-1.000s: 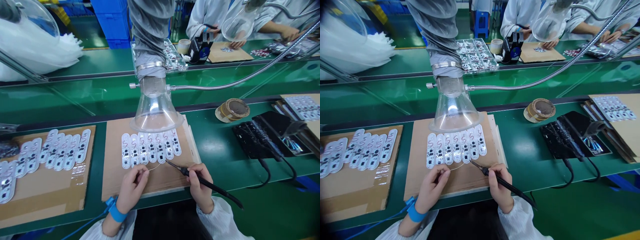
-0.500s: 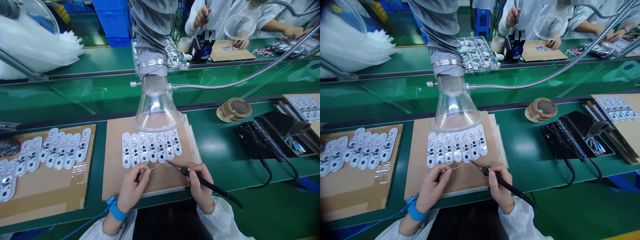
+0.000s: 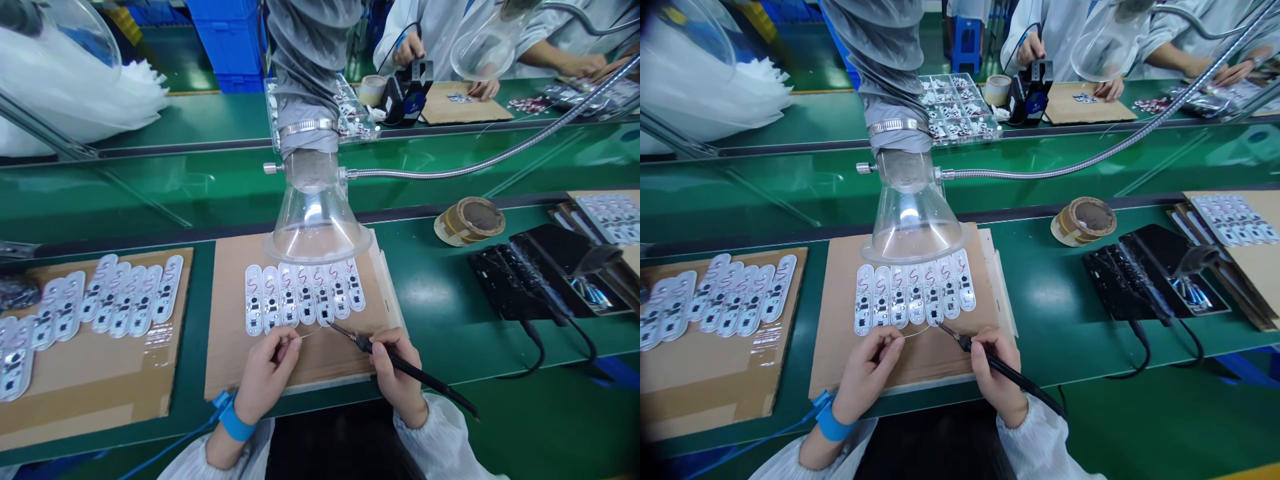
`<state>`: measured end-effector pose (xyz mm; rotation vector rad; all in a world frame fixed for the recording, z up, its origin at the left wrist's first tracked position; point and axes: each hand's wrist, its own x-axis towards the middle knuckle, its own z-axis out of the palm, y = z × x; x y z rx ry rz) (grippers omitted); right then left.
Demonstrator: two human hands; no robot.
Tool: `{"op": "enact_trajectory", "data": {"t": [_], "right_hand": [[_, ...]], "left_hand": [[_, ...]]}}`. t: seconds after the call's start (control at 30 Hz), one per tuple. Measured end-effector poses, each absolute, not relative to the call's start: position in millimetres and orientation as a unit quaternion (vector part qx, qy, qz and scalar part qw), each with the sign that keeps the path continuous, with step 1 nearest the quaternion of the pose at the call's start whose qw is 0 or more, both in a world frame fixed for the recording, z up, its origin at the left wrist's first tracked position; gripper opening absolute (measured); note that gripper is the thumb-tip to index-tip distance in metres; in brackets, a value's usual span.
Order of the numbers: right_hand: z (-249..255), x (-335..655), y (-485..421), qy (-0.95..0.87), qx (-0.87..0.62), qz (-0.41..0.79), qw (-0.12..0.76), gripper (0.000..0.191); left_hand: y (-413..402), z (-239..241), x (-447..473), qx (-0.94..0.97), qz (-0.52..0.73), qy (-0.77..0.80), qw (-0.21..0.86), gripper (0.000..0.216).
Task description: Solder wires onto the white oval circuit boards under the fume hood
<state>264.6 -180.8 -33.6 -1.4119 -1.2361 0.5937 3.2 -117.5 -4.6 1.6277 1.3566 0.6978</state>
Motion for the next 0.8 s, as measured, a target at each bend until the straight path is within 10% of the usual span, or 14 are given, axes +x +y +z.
{"op": "enact_trajectory", "data": {"t": [0.8], "right_hand": [[-37.8,267.4,-184.6,-0.547,-0.591,0.280,0.522,0.010]], "left_hand": [[-116.5,-4.2,3.5,0.645,0.274,0.551,0.454,0.027]]}}
